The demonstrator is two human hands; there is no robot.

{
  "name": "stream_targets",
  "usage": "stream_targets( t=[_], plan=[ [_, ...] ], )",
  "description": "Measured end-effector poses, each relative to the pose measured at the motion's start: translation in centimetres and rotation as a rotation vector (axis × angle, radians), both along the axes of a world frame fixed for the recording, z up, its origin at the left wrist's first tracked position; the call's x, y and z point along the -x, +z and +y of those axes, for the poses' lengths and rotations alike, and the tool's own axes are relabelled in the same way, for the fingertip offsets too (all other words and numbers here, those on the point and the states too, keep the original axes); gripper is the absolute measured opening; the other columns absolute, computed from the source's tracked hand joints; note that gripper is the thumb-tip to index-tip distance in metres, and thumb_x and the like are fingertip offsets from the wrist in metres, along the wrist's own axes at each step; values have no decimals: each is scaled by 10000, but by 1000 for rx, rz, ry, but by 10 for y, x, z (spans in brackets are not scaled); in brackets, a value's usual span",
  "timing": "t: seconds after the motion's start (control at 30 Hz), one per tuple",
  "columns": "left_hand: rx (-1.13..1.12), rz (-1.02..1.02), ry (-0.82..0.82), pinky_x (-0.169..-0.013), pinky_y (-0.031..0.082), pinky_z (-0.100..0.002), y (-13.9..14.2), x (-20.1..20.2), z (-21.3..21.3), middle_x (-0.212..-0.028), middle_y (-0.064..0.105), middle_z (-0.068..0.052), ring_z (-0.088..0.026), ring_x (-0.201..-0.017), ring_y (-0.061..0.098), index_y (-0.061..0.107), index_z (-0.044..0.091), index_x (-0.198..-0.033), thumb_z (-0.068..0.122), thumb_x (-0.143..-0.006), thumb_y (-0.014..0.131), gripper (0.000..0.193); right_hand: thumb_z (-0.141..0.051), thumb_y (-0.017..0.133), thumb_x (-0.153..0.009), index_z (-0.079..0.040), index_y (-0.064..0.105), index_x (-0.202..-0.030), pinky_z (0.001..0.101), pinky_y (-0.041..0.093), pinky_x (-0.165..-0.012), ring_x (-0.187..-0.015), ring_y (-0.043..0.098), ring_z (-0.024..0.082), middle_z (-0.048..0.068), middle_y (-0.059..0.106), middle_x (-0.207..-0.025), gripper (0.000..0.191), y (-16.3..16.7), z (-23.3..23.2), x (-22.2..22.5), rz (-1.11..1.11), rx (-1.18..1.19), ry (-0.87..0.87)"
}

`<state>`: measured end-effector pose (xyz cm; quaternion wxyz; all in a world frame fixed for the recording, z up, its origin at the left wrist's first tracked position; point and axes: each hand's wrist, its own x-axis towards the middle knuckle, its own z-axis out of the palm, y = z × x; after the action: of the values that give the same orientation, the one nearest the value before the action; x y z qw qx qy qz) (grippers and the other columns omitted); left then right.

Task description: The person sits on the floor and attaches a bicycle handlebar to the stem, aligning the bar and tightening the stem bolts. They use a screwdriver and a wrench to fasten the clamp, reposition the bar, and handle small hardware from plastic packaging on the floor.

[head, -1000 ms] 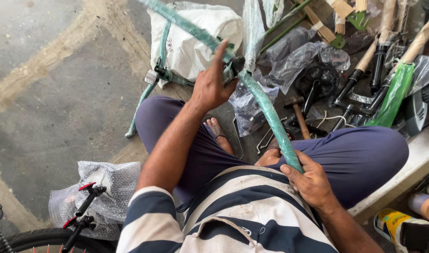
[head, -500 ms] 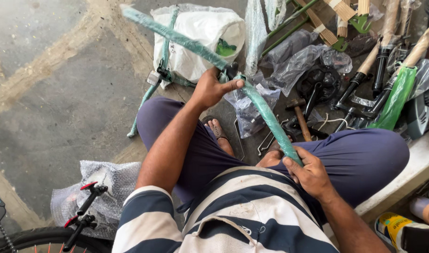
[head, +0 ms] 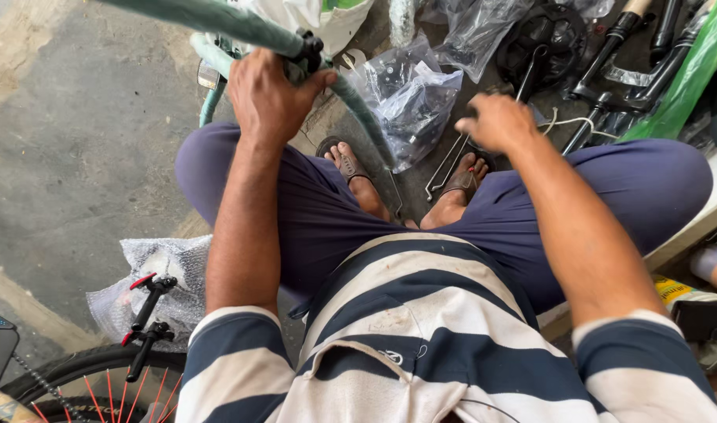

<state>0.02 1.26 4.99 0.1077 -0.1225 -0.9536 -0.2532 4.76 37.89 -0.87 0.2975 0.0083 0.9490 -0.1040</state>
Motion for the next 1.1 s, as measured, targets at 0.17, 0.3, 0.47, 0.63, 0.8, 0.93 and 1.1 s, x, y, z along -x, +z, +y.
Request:
stream_targets(
  t=[0.17,0.3,0.47,0.63,0.8,0.93,1.1],
  plan=[
    [120,-35,-30,-761,428,-428,-20,10,11,-838,723,-27,-228,-780,612,801,193,-1039,599,-822,864,465,-435,756,-919,-52,728,-1211,526,515,-980,-1172,646,438,250,694,-1242,483,-31,17,27,-14,-148,-279],
    [80,-20,-77,-787,441,-418,-36,19,21,-972,716,-72,-249,-852,645,739,132,-1097,569,-848,839,513,-400,774,-848,-77,699,-1233,517,491,-997,-1207,608,421,245,643,-1295,509,-62,15,34,-152,-203,-375],
    [46,141,-136,-873,450,-426,-38,31,30,-966,669,-48,-268,-899,663,645,117,-1094,513,-814,835,521,-220,680,-896,5,517,-1370,520,514,-956,-1178,618,469,331,578,-1325,549,-75,9,48,-35,-284,-465],
    [24,134,-191,-870,451,-431,-26,35,31,-944,660,-43,-265,-879,652,639,81,-1132,463,-825,838,530,-190,685,-897,19,426,-1408,534,526,-959,-1144,649,476,323,618,-1292,610,-83,9,57,-16,-266,-493],
    [33,136,-237,-877,452,-428,-18,28,33,-916,648,-50,-273,-889,661,647,84,-1093,445,-805,833,498,-275,649,-1018,71,697,-1108,498,584,-815,-913,734,418,283,706,-1039,360,-75,11,63,103,55,-717],
    [69,-35,-270,-794,430,-447,-13,18,36,-789,635,-60,-290,-798,662,636,89,-877,469,-728,865,468,-171,689,-925,9,651,-1153,349,512,-497,-603,612,202,52,614,-791,293,-32,1,63,61,734,-870],
    [110,-83,-278,-802,423,-448,-8,4,37,-748,640,-63,-294,-763,668,637,101,-825,432,-771,866,406,-216,591,-1040,-67,495,-1463,289,563,-551,-635,640,110,25,651,-807,460,69,-40,23,123,938,-583]
  ],
)
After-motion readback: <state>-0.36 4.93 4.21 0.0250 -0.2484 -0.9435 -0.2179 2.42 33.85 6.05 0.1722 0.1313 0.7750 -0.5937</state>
